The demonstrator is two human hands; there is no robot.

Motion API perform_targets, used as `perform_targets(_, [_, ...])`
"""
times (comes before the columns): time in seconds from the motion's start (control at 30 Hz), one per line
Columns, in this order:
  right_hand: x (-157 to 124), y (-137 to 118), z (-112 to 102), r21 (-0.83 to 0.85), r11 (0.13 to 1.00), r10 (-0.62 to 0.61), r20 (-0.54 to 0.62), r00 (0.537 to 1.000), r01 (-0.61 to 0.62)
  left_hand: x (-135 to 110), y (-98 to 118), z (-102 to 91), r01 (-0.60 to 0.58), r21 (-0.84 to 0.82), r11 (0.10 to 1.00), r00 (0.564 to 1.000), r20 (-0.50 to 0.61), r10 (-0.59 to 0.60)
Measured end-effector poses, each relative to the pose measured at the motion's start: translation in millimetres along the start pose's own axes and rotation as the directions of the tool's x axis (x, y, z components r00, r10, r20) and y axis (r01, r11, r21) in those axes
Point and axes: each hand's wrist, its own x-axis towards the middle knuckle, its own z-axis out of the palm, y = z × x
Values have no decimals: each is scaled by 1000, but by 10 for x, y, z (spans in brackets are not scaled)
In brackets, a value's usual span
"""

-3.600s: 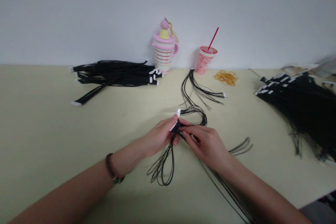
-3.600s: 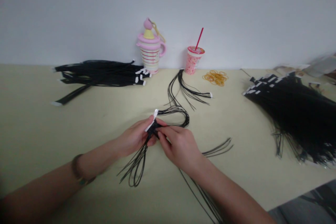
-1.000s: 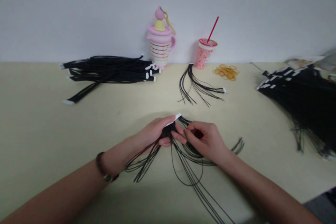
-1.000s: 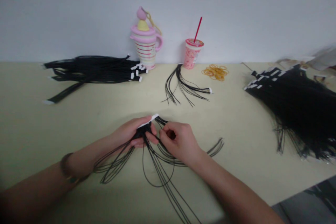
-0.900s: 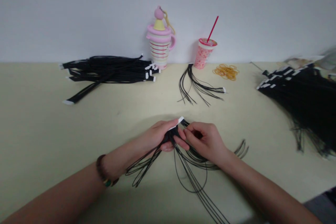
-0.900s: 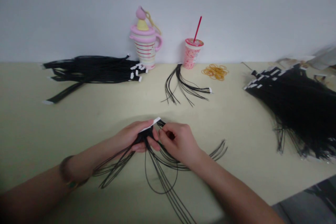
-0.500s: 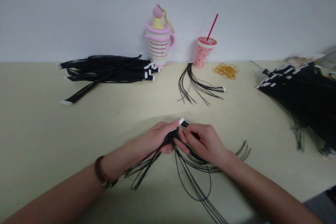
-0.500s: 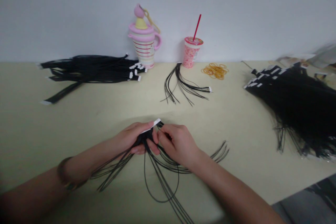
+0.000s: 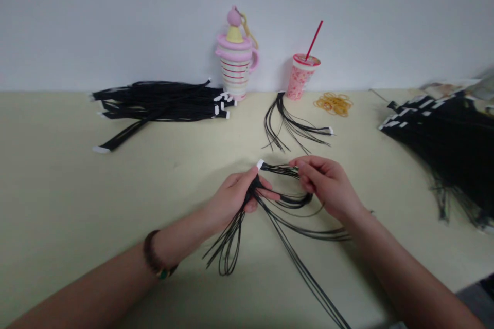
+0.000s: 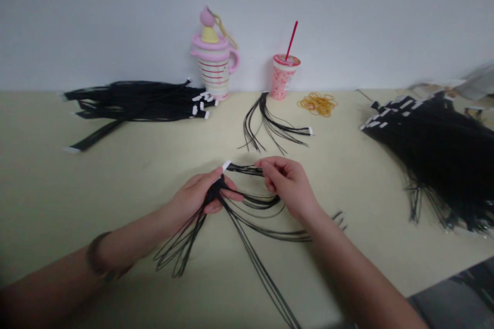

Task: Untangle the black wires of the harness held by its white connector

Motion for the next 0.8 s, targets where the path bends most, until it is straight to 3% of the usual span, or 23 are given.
perform_targets(0.1, [92, -14, -134, 195, 981, 41, -115, 993, -18, 16, 26, -16, 18, 27, 999, 1000, -6, -18])
perform_targets(0.2, [135, 33, -163, 173, 985, 24, -185, 982, 8, 52, 27, -58, 60, -65, 996, 997, 42, -58])
perform_targets(0.33, [130, 142, -113, -216, 974, -103, -145, 984, 70, 95, 36, -137, 97, -321, 942, 994, 83, -74])
perform_targets(0.43, [93, 161, -77, -553, 810, -265, -49, 963, 195, 100, 65, -171, 85, -415, 906, 996, 71, -61])
perform_targets(0.5, [38, 118, -47, -700, 640, -480, -42, 876, 317, 100, 68, -176, 83, -437, 896, 996, 75, -56])
perform_targets(0.57, [-49, 50, 6, -769, 478, -690, -29, 723, 425, 104, 47, -175, 83, -429, 900, 995, 86, -51])
perform_targets(0.6, [-101, 19, 44, -760, 441, -735, -1, 678, 477, 108, 29, -174, 83, -419, 904, 994, 94, -48])
perform_targets(0.63, [-153, -4, 89, -724, 436, -744, 43, 667, 534, 111, 8, -173, 83, -411, 908, 993, 106, -43])
perform_targets(0.7, [-239, -12, 189, -622, 495, -646, 203, 736, 607, 114, -31, -166, 79, -394, 916, 991, 131, -29])
perform_targets(0.8, [-284, 56, 328, -568, 580, -469, 353, 810, 583, 104, -64, -147, 44, -316, 948, 988, 154, 5])
